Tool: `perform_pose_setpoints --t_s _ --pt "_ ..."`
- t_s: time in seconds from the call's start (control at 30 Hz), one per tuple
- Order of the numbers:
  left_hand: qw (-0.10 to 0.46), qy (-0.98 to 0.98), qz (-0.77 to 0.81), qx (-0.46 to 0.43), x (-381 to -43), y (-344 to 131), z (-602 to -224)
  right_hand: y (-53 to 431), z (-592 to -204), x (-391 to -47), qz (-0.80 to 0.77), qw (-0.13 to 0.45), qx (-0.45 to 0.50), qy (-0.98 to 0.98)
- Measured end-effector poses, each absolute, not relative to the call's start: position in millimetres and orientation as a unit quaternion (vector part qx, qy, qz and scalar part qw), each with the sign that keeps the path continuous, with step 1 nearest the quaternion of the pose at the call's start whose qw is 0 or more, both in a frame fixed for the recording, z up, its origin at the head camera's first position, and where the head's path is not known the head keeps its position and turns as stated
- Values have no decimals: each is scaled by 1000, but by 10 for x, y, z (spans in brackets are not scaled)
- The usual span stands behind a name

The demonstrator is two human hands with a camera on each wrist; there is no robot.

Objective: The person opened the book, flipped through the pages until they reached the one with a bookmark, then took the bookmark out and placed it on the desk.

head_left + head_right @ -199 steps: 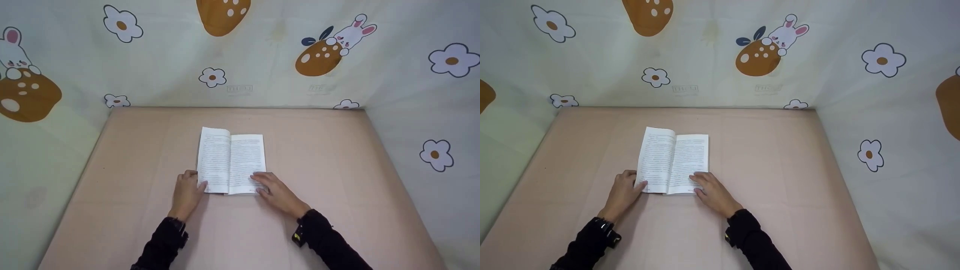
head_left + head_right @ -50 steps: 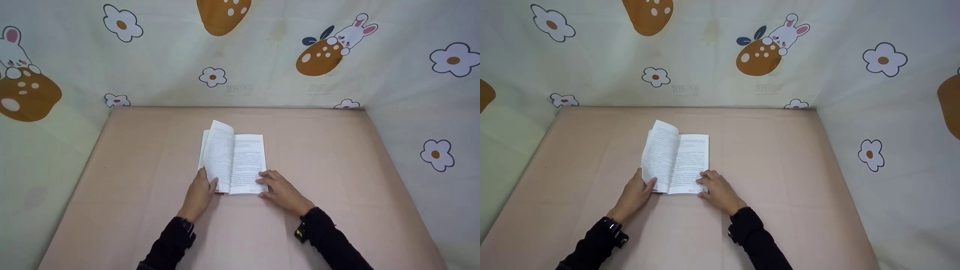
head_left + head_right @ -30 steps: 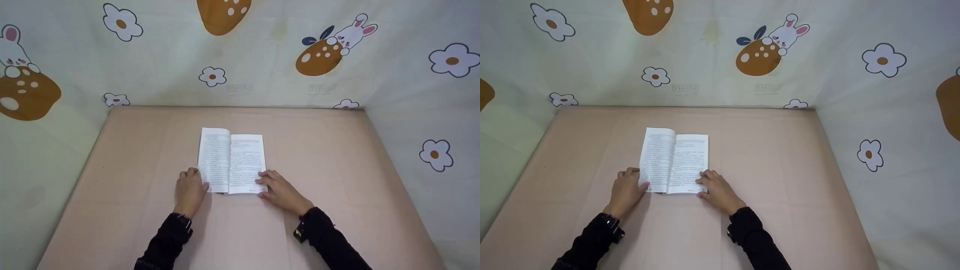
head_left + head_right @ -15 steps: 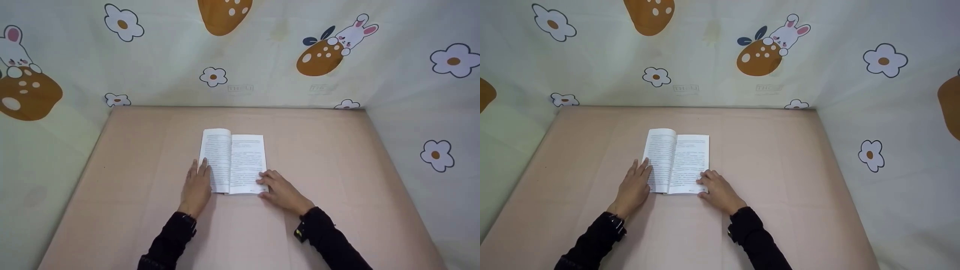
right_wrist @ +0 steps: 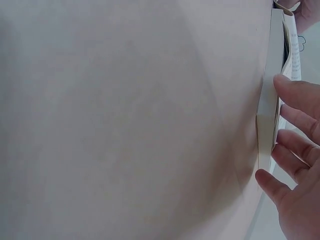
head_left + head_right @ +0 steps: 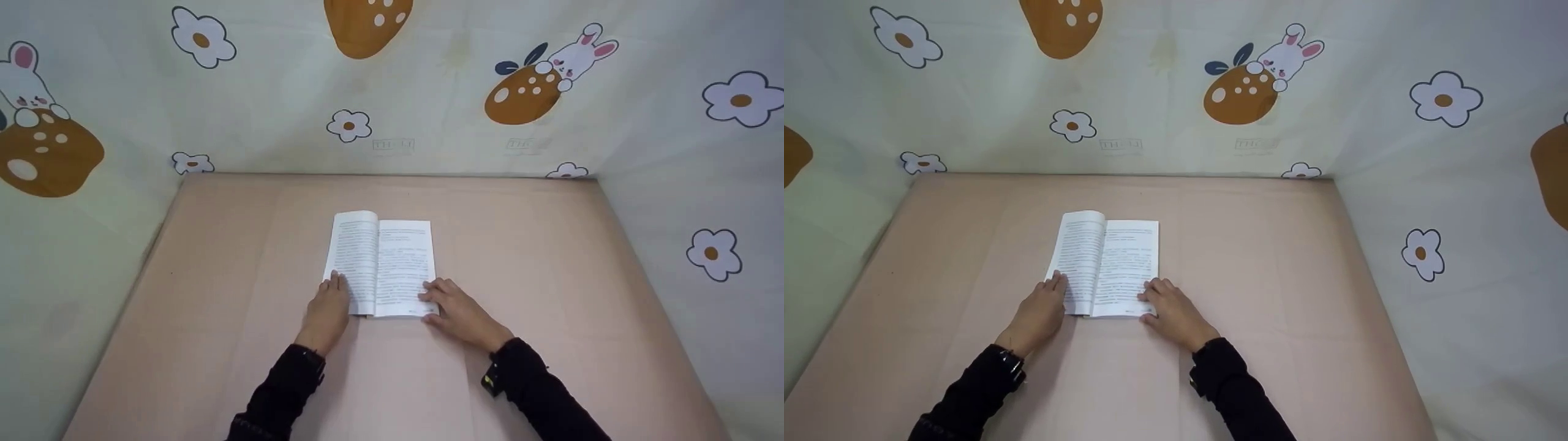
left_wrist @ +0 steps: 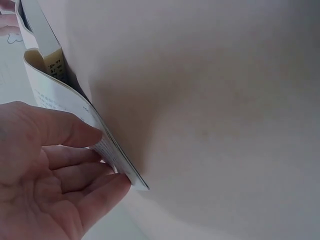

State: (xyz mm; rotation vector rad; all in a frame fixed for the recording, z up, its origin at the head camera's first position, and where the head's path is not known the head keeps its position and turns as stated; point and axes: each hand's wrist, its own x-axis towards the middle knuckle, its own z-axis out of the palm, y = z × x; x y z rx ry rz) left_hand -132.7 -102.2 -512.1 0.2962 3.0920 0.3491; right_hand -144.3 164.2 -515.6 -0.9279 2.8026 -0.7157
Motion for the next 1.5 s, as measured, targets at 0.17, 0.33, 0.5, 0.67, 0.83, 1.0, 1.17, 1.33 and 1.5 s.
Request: perform_pose_setpoints --t_s 0.17,0.33,0.5,0.67,0.83,1.0,1.17,1.33,1.5 --pt "22 988 122 91 -1329 -1013 -5108 1633 -5157 -1441 -231 58 -303 923" --pt "20 985 140 95 -1334 -1034 -5099 1629 -5167 -1439 -224 66 -296 926" --pt "8 984 147 105 -1330 -1048 -5096 1642 -5160 -1452 -231 58 -302 923" --pt "29 983 149 99 -1334 -1037 -5072 1670 -5154 -1501 -255 59 -308 915" --pt "39 985 137 97 -1330 -1020 -5050 1671 -5159 -1525 -277 63 -297 912" --pt "25 985 138 97 -1310 -1014 -5043 1703 -5172 -1548 -293 79 -282 910" --pt "21 985 144 94 -1302 -1003 -5037 1760 -5181 -1573 -293 92 -287 907" --pt "13 985 141 99 -1303 -1000 -5026 1800 -5191 -1598 -304 99 -299 899" --pt "24 984 147 93 -1318 -995 -5015 1815 -5208 -1613 -324 101 -295 893"
